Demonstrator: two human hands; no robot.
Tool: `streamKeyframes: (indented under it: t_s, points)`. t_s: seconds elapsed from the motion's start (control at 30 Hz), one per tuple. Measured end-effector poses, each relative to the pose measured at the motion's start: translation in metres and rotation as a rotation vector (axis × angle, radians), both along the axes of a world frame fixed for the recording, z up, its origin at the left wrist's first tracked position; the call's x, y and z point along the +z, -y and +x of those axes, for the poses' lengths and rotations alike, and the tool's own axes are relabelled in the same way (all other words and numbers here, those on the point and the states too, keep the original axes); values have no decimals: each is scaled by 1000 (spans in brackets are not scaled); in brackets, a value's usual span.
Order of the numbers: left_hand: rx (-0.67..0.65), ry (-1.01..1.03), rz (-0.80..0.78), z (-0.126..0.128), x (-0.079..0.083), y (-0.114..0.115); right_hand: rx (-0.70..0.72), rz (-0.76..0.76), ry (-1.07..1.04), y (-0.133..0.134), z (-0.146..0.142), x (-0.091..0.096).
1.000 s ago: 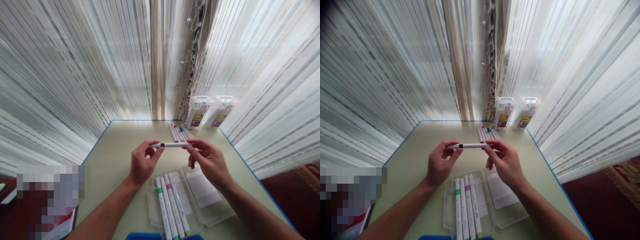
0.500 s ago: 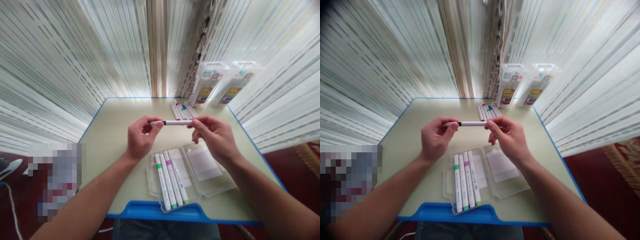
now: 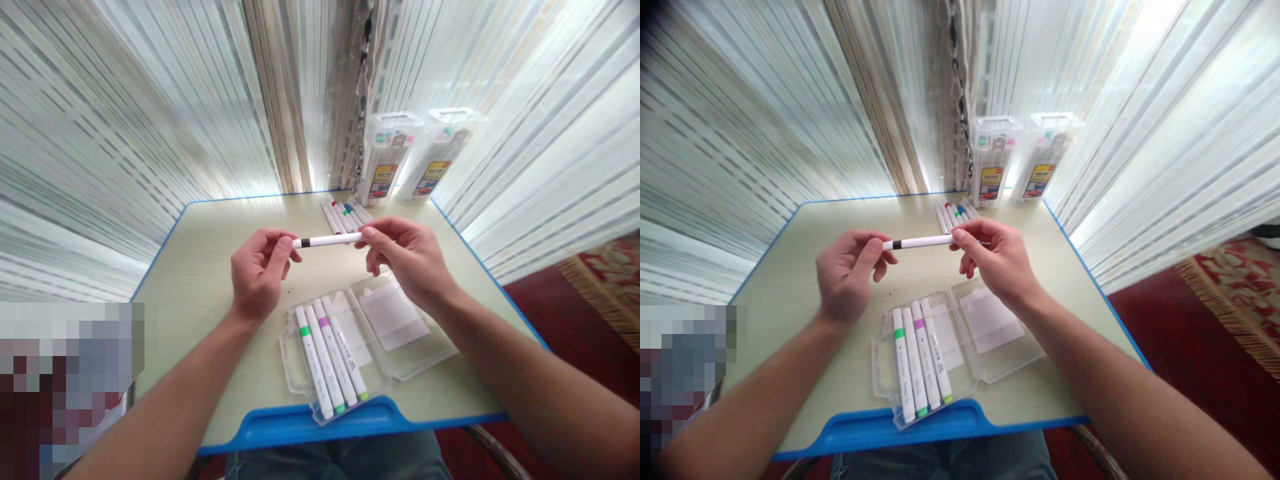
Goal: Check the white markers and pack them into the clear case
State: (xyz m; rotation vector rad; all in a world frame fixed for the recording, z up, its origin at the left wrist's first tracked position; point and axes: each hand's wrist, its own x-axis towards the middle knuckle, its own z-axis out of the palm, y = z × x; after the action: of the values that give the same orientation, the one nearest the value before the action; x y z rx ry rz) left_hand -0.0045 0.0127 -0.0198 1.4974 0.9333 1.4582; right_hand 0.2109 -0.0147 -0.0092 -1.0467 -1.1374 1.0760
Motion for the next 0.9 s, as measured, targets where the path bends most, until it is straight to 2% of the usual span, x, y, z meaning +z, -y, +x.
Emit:
streamKeyframes:
  t_s: [0.23,0.47,0.9]
  points:
    - [-36,65,-57,-4,-4,-2,-10,-38,-35,0,1,1]
    - [-72,13,3,-7,-6,-1,-32,-27,-37,-1,1,3]
    - [1,-97,44,-1,-4,-3,-45,-89,-52,-2,0,4]
